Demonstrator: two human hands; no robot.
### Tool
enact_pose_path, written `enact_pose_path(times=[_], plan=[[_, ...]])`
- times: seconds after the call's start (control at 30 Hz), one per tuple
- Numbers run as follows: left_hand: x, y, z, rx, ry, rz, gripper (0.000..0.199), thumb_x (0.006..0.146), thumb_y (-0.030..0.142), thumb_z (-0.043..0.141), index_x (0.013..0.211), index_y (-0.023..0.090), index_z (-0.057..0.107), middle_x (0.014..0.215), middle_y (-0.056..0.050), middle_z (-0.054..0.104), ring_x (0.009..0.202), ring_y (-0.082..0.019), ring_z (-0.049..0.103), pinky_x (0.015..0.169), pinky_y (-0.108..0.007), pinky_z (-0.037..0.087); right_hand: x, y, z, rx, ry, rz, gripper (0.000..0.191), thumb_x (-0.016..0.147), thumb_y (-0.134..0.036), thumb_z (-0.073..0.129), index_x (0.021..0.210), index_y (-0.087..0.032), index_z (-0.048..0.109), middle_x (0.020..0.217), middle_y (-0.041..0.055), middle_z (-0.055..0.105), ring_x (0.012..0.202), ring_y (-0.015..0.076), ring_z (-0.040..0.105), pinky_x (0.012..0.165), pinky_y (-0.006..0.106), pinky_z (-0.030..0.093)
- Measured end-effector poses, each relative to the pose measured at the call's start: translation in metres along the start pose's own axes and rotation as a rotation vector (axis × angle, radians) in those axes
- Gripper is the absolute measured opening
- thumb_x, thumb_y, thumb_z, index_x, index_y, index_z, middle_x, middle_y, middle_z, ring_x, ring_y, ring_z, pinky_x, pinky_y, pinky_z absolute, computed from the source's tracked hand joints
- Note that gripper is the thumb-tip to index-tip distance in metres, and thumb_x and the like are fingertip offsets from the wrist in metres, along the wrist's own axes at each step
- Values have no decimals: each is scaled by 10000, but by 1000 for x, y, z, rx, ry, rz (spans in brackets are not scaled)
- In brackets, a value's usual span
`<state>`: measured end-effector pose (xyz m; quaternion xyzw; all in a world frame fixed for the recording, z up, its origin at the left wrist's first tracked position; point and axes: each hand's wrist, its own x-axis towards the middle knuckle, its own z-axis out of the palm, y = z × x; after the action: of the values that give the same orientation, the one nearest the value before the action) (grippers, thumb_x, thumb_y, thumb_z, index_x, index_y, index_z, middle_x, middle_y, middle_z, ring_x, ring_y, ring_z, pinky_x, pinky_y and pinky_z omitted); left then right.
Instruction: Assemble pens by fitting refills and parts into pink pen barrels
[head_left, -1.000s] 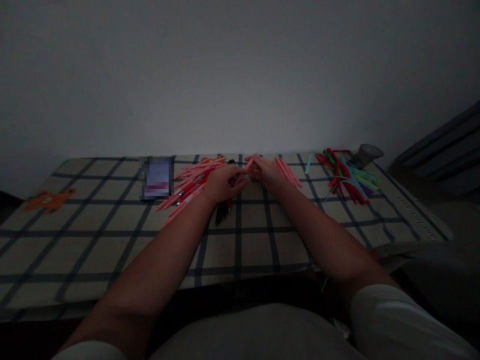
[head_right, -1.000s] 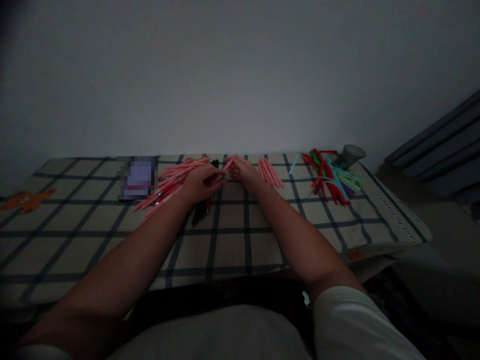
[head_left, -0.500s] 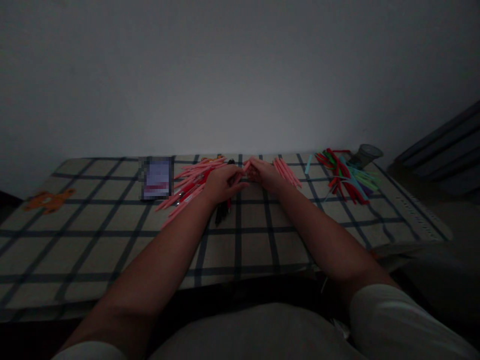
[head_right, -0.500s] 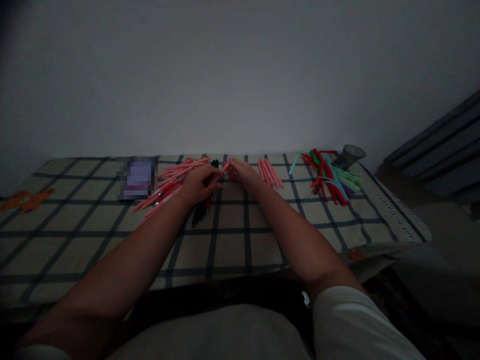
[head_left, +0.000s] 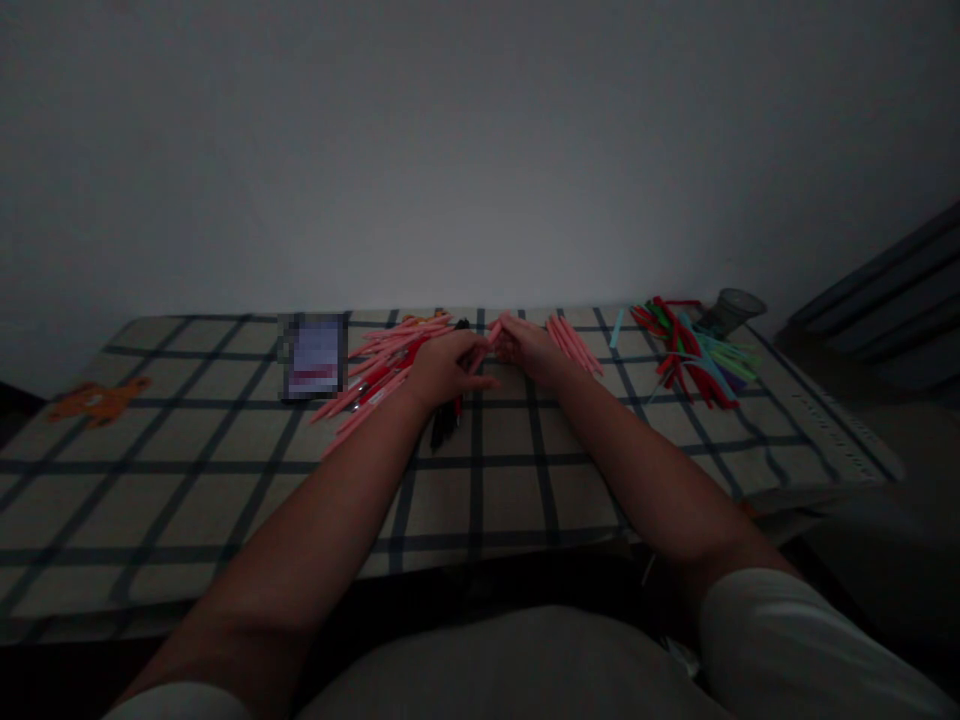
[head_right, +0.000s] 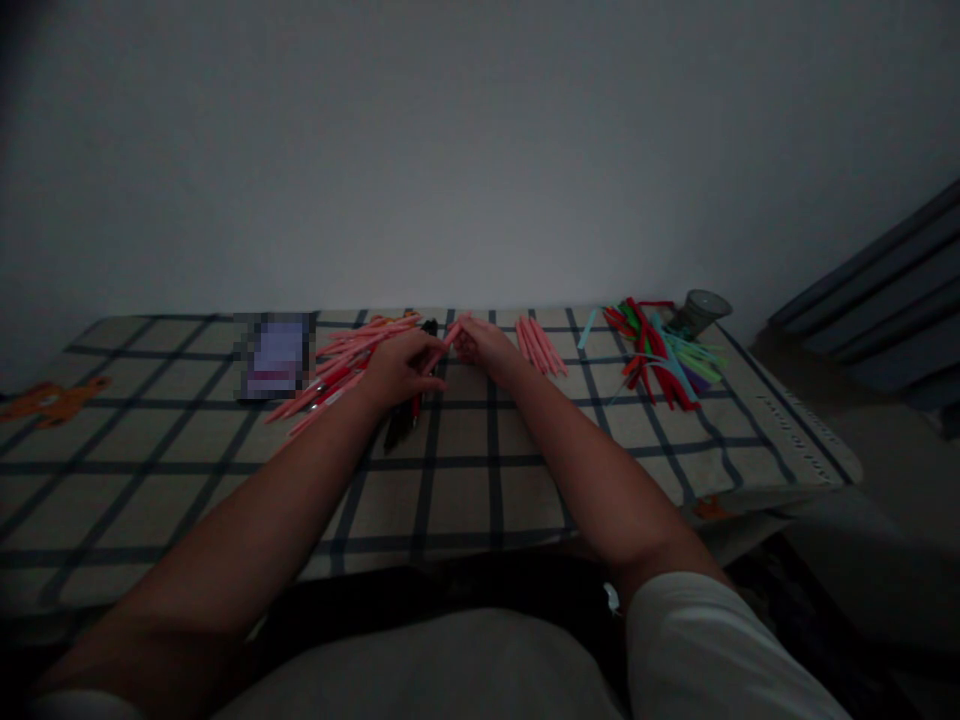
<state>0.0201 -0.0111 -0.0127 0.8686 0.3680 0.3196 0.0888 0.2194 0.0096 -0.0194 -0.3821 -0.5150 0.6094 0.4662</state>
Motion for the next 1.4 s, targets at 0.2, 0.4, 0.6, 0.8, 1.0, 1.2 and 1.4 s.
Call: enact_pose_path(times=[0.2,0.4,0.6,0.8,1.0,1.2,1.4], plan=[[0,0,1,7,6,-15,590,622,488,967,1100,240,726,846,12,671,720,-159,576,638,-256,358,0,-2,-1,-14,-32,2,465,953,-628,595,736,-219,634,659,-8,521,596,126,448,577,260,387],[1,3,-2,12,-5,-12,603,600,496,976,1090,244,731,853,9,679,730,-169,582,638,-262,366,-2,-3,0,22,-67,-23,456,956,-612,604,741,-211,640,644,-12,515,584,118,438,558,245,370],[2,1,0,22,-12,-9,619,593,508,978,1091,233,733,864,1,686,719,-165,567,631,-260,356,-2,-2,0,-3,-57,-11,443,961,-607,595,749,-222,647,684,4,568,617,126,489,584,249,401],[1,2,0,31,-31,-19,612,615,511,968,1111,236,736,846,9,660,728,-171,570,641,-266,363,-3,-1,0,-22,-42,-19,458,924,-644,621,748,-222,631,694,-1,574,626,128,501,607,257,426],[1,3,-1,29,-29,-7,646,601,511,974,1132,230,736,884,-7,685,772,-189,597,666,-272,379,-1,0,0,7,-32,-19,478,917,-663,634,746,-217,624,690,2,584,611,125,508,585,257,423],[1,6,-3,26,-47,6,643,608,501,974,1143,235,736,914,-8,694,781,-182,601,662,-261,367,0,-1,0,10,-52,-17,525,904,-701,630,724,-208,616,681,-5,574,611,111,511,575,237,415],[1,6,-2,33,-44,-8,630,621,495,969,1139,227,732,910,-6,689,769,-174,587,653,-258,358,-1,-3,2,29,-37,-3,495,934,-648,626,706,-209,607,667,-6,568,592,108,487,564,240,397]])
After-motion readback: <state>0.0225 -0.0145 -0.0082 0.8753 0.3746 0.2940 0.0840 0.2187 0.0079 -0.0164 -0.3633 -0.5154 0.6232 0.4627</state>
